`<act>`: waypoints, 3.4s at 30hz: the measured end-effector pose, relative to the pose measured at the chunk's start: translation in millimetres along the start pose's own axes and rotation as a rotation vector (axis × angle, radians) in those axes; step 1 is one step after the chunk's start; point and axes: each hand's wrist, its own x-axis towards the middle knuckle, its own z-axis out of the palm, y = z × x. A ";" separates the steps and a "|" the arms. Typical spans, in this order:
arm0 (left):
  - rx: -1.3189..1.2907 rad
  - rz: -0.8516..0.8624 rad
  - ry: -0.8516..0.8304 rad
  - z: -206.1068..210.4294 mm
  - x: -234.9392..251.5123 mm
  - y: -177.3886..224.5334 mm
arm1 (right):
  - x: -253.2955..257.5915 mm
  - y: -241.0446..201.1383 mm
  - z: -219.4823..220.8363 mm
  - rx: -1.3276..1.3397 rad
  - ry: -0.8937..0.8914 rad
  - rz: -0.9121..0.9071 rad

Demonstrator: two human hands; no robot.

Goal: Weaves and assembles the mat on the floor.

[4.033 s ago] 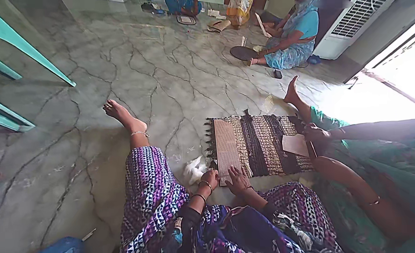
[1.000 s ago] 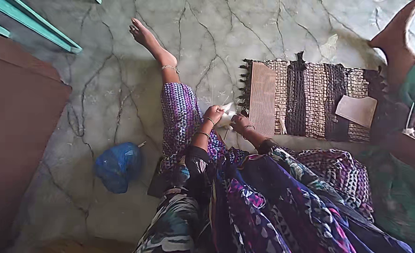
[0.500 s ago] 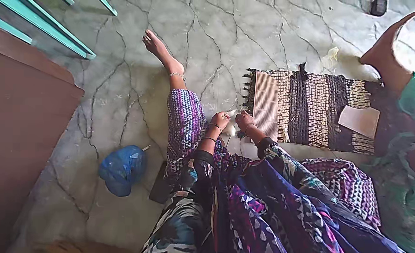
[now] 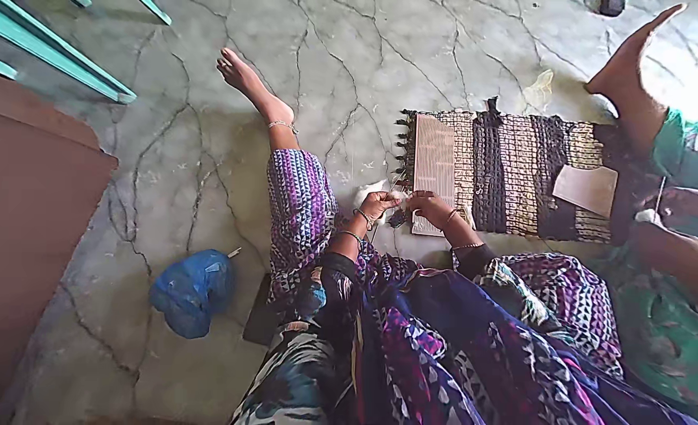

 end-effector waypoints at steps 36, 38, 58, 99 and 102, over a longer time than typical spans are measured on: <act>-0.190 -0.091 0.180 4.2 3.8 -0.7 | 12.5 11.5 24.3 0.087 0.168 -0.137; -0.186 -0.065 0.134 10.0 2.8 -5.4 | 8.4 12.9 20.3 0.078 0.186 -0.149; -0.045 -0.277 -0.118 57.9 -1.9 27.8 | 3.4 37.2 -75.3 -0.164 -0.148 -0.114; 0.992 -0.007 -0.061 76.8 13.6 -6.2 | 12.8 80.7 -52.8 -1.214 0.316 -0.452; 0.961 0.018 -0.045 76.7 13.4 -8.1 | 10.1 91.8 -38.4 -1.303 0.125 -0.313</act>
